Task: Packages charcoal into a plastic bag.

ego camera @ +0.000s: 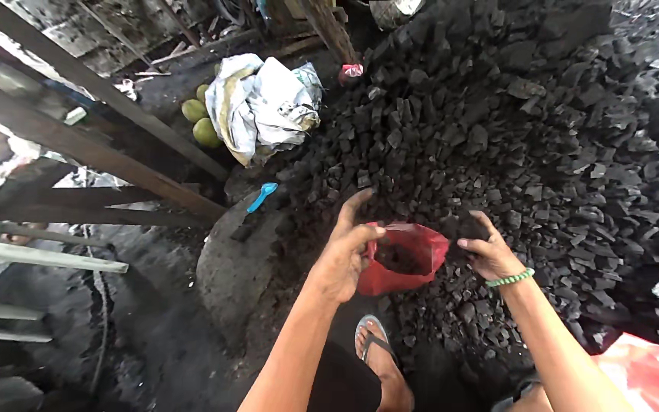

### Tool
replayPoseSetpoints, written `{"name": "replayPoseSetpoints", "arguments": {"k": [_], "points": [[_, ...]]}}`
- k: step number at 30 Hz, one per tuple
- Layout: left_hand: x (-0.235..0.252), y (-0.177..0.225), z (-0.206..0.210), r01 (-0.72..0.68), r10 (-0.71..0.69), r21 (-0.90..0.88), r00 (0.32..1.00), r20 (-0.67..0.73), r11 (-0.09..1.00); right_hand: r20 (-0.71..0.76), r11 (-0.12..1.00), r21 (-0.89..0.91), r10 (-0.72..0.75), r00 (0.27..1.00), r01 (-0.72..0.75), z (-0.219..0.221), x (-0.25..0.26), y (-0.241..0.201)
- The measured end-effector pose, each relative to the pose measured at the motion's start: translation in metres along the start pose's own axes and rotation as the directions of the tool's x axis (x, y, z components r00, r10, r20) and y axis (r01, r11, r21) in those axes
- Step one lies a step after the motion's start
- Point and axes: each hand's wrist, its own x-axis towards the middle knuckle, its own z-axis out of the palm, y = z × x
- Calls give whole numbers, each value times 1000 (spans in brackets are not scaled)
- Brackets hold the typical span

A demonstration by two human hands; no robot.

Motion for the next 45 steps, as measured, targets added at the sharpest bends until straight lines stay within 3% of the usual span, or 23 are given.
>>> {"name": "replayPoseSetpoints", "arguments": {"k": [2, 4, 6, 7, 8, 10, 12, 14, 16, 18, 19, 21, 23, 27, 28, 30, 33, 36, 38, 40, 43, 44, 45], "points": [[1, 0, 6, 5, -4, -6, 999, 54, 1000, 245, 986, -84, -119, 962, 144, 25, 1, -11], [2, -3, 9, -10, 13, -29, 992, 123, 1000, 406, 852, -443, -87, 910, 279, 52, 3, -10], [2, -4, 10, -27, 35, -52, 986, 165, 998, 466, 483, -809, 185, 865, 333, 74, 5, -9], [1, -3, 9, -36, 44, -54, 986, 163, 998, 453, 332, -877, 328, 829, 348, 81, 6, -10], [0, -2, 8, -48, 54, -48, 988, 148, 998, 457, 272, -886, 377, 805, 376, 81, 6, -12], [-4, 0, 2, -75, 80, -50, 990, 115, 996, 524, 377, -816, 159, 837, 439, 60, 4, -18], [-6, 2, -3, -110, 114, -58, 990, 86, 992, 339, 616, -690, -188, 922, 379, 25, 0, -13], [-7, 4, -6, -137, 142, -87, 988, 66, 987, 5, 650, -742, -240, 971, 164, -15, -4, 8], [-7, 6, -7, -154, 160, -93, 985, 67, 984, -134, 410, -901, 43, 990, -140, -50, -14, 44], [-6, 6, -5, -160, 167, -90, 983, 79, 983, -252, 98, -943, 417, 873, -319, -52, -37, 83], [-5, 6, -4, -161, 169, -87, 982, 89, 983, -307, -39, -942, 498, 811, -333, -47, -49, 104], [-5, 4, -1, -158, 167, -84, 979, 115, 984, -325, -128, -945, 472, 819, -302, -40, -70, 138], [-4, 3, 3, -151, 161, -82, 978, 131, 985, -272, -92, -962, 400, 875, -256, -49, -76, 149], [-2, -1, 7, -121, 130, -62, 977, 171, 991, -247, 68, -952, 411, 878, -299, -85, -56, 129], [-1, -2, 9, -116, 126, -61, 975, 183, 991, -261, 148, -927, 402, 877, -344, -93, -49, 120], [-1, -3, 11, -97, 109, -66, 971, 211, 993, -266, 444, -809, 308, 913, -386, -104, -37, 103], [-1, -5, 15, -73, 90, -78, 963, 253, 994, -324, 860, -411, 173, 930, -303, -81, -25, 54], [2, -9, 20, -47, 66, -75, 962, 265, 996, -223, 994, -107, 6, 975, -30, -35, -19, 5], [4, -13, 24, -13, 31, -70, 963, 268, 997, -31, 977, -171, -135, 990, 128, -6, -20, -8], [6, -16, 29, 8, 10, -63, 961, 276, 998, 219, 807, -541, -135, 966, 235, 17, -18, -7], [5, -17, 34, 15, 1, -52, 953, 303, 999, 319, 239, -941, 381, 868, 241, 48, -17, -9], [4, -17, 33, 14, 2, -51, 955, 297, 999, 300, 151, -954, 498, 813, 260, 53, -18, -12], [4, -15, 32, 9, 8, -54, 950, 311, 999, 315, 160, -949, 546, 777, 272, 52, -19, -17]]}}
